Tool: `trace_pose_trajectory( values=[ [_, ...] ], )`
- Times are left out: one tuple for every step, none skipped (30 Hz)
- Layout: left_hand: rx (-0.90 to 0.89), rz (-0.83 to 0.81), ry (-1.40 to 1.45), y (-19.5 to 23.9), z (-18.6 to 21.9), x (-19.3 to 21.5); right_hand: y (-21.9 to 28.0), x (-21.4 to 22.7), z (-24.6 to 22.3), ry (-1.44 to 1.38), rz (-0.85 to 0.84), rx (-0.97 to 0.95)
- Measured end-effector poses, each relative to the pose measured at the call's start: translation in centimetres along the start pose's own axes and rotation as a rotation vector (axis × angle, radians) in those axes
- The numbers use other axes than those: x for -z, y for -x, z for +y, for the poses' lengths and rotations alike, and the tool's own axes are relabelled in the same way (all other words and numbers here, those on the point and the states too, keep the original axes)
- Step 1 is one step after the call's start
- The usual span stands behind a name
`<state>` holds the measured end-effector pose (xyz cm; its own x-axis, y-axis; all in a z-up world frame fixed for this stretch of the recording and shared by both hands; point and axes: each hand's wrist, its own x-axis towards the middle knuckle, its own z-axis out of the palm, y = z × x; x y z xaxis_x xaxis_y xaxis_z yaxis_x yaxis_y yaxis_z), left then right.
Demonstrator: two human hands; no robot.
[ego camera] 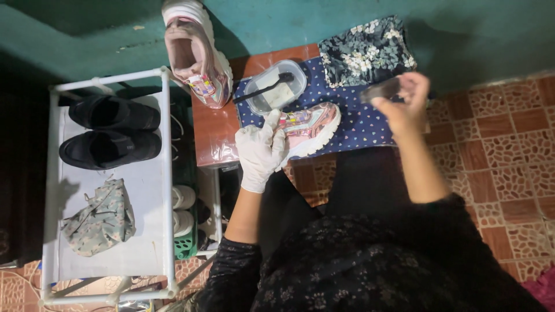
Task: The person scrubs a pink and white sneaker with a small brush while wearing gloves. They repeatedly dip the brush into a container of white cleaning paste and scrub the shoe's upper and sole. The shoe is held in the left hand and scrubbed with the right hand throughout the clip.
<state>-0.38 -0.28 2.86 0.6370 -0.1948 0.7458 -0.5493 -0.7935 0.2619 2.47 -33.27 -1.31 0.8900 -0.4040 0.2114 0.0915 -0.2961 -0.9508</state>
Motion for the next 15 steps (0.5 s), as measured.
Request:
trace_pose_trajectory(
  values=[
    [0.002, 0.003, -0.003, 0.2, -0.4, -0.2, 0.2, -0.2, -0.5, -0.001, -0.003, 0.003],
    [0.005, -0.005, -0.008, 0.5, -0.8, -0.6, 0.5, -0.2, -0.9, -0.052, -0.023, 0.033],
    [0.009, -0.012, -0.013, 0.8, -1.1, -1.0, 0.8, -0.2, -1.3, -0.102, -0.042, 0.064],
    [0.007, -0.012, -0.009, 1.0, -1.3, -1.2, 2.0, -0.9, -2.0, -0.100, -0.038, 0.065],
    [0.013, -0.018, -0.006, 1.1, -1.6, -1.4, 3.2, -1.5, -2.7, -0.126, -0.161, 0.141],
    [0.018, -0.026, -0.004, 1.3, -1.9, -1.5, 4.4, -2.3, -3.4, -0.154, -0.284, 0.217],
    [0.015, -0.027, -0.003, 0.8, -1.5, -1.2, 4.0, -2.6, -2.1, -0.154, -0.281, 0.217],
    [0.020, -0.024, -0.005, 0.5, -1.0, -0.8, 3.7, -2.8, -0.8, -0.103, -0.316, 0.225],
    [0.026, -0.021, -0.008, 0.2, -0.5, -0.4, 3.5, -3.0, 0.6, -0.052, -0.351, 0.233],
    [0.028, -0.017, -0.007, 0.7, -0.9, -0.6, 3.0, -3.1, 1.0, -0.049, -0.352, 0.237],
    [0.027, -0.025, -0.015, 1.2, -1.2, -0.8, 2.4, -3.2, 1.4, -0.084, -0.338, 0.202],
    [0.022, -0.031, -0.026, 1.4, -1.7, -1.1, 1.7, -3.4, 1.7, -0.122, -0.322, 0.172],
    [0.019, -0.024, -0.027, 1.3, -1.9, -1.3, 2.5, -4.0, 0.1, -0.122, -0.321, 0.179],
    [0.022, -0.032, -0.009, 1.5, -2.1, -1.5, 3.7, -4.3, -1.3, -0.173, -0.384, 0.240],
    [0.025, -0.040, 0.008, 1.8, -2.2, -1.7, 4.8, -4.7, -2.7, -0.225, -0.447, 0.301]
  ],
)
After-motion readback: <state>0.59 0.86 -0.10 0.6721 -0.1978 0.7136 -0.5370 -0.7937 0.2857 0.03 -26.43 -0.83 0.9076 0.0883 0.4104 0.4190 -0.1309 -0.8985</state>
